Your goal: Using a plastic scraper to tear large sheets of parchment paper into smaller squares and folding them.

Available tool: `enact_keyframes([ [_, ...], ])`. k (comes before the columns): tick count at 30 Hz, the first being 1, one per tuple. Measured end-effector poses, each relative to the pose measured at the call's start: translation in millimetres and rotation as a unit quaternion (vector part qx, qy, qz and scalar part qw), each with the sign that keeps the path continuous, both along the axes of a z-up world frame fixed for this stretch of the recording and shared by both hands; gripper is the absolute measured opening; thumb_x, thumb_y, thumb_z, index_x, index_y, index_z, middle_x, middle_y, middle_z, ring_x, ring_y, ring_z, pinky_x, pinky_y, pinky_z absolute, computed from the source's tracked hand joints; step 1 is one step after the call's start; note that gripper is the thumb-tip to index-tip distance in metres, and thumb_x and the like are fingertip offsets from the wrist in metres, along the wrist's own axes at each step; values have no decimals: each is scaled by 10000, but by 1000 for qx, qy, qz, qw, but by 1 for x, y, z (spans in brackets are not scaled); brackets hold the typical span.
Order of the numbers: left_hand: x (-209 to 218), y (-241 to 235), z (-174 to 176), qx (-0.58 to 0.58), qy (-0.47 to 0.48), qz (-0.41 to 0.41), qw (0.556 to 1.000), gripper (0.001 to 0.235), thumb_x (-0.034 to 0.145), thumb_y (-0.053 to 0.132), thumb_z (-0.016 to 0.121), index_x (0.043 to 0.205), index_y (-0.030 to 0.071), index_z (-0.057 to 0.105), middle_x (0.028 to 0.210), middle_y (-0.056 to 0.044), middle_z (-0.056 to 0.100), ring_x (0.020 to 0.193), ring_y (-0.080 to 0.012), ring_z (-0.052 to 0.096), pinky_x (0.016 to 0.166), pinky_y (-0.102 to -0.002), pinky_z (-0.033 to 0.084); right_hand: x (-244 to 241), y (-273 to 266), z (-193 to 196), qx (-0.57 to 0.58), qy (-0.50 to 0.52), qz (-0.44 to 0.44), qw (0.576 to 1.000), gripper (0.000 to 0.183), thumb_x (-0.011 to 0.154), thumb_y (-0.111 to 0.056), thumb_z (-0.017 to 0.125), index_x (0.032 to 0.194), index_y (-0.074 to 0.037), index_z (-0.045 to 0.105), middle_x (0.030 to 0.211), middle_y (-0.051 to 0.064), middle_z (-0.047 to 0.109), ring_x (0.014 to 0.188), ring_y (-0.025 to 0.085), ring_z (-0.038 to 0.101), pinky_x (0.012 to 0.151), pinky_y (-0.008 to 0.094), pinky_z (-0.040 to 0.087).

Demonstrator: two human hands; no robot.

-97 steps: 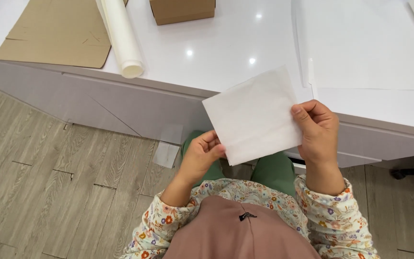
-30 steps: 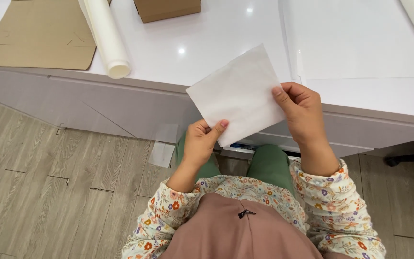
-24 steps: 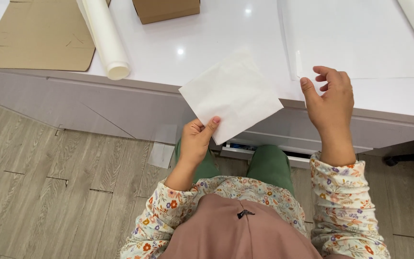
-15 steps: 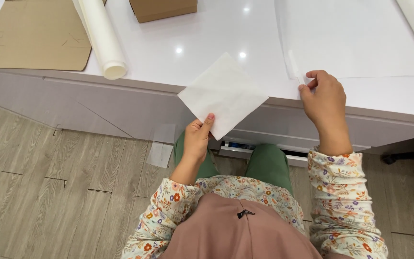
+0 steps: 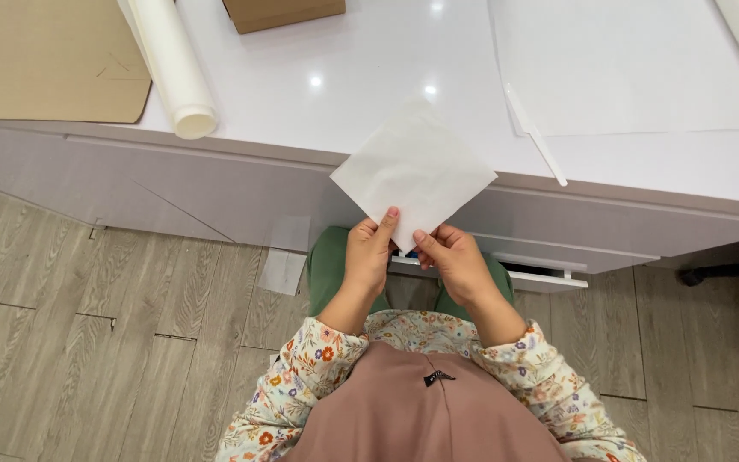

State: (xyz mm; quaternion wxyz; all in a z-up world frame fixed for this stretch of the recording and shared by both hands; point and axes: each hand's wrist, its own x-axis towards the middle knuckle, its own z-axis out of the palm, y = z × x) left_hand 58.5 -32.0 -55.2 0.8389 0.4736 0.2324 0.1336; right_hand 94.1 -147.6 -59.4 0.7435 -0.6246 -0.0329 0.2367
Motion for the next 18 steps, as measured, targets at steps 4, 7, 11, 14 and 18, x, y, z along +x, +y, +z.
enact_keyframes([
  [4, -5, 5, -26, 18, -22, -21, 999, 254, 807, 259, 614, 812, 8, 571, 661, -79, 597, 583, -115, 582, 577, -211, 504, 9, 2, 0, 8, -7, -35, 999, 160, 764, -110, 646, 694, 2, 555, 554, 71, 543, 475, 90, 526, 431, 190, 464],
  [7, -16, 3, -11, 49, -18, -50, 997, 228, 786, 242, 637, 796, 20, 586, 651, -55, 588, 615, -93, 580, 592, -181, 484, 12, 2, 3, 6, -12, -56, 998, 151, 751, -86, 655, 683, 9, 559, 540, 84, 544, 462, 91, 525, 420, 188, 461],
  [11, -22, 3, -8, 78, -2, -58, 995, 191, 782, 221, 643, 752, 34, 611, 648, -61, 617, 574, -61, 559, 549, -156, 463, 9, 2, -1, 4, -19, -63, 998, 165, 738, -79, 674, 664, 19, 563, 524, 95, 540, 446, 98, 519, 413, 194, 461],
  [14, -21, 4, -8, 92, -1, -53, 994, 185, 782, 214, 643, 730, 39, 616, 627, -61, 618, 551, -55, 554, 529, -151, 458, 9, 2, 0, 5, -23, -61, 998, 171, 736, -85, 680, 669, 24, 566, 529, 97, 542, 453, 98, 519, 423, 198, 465],
  [18, -22, 4, -15, 109, 6, -56, 992, 170, 780, 194, 645, 715, 40, 614, 609, -62, 618, 539, -51, 551, 524, -149, 453, 12, 2, -7, 26, -22, -76, 997, 169, 742, -83, 674, 726, 51, 571, 584, 113, 556, 474, 118, 531, 443, 218, 483],
])
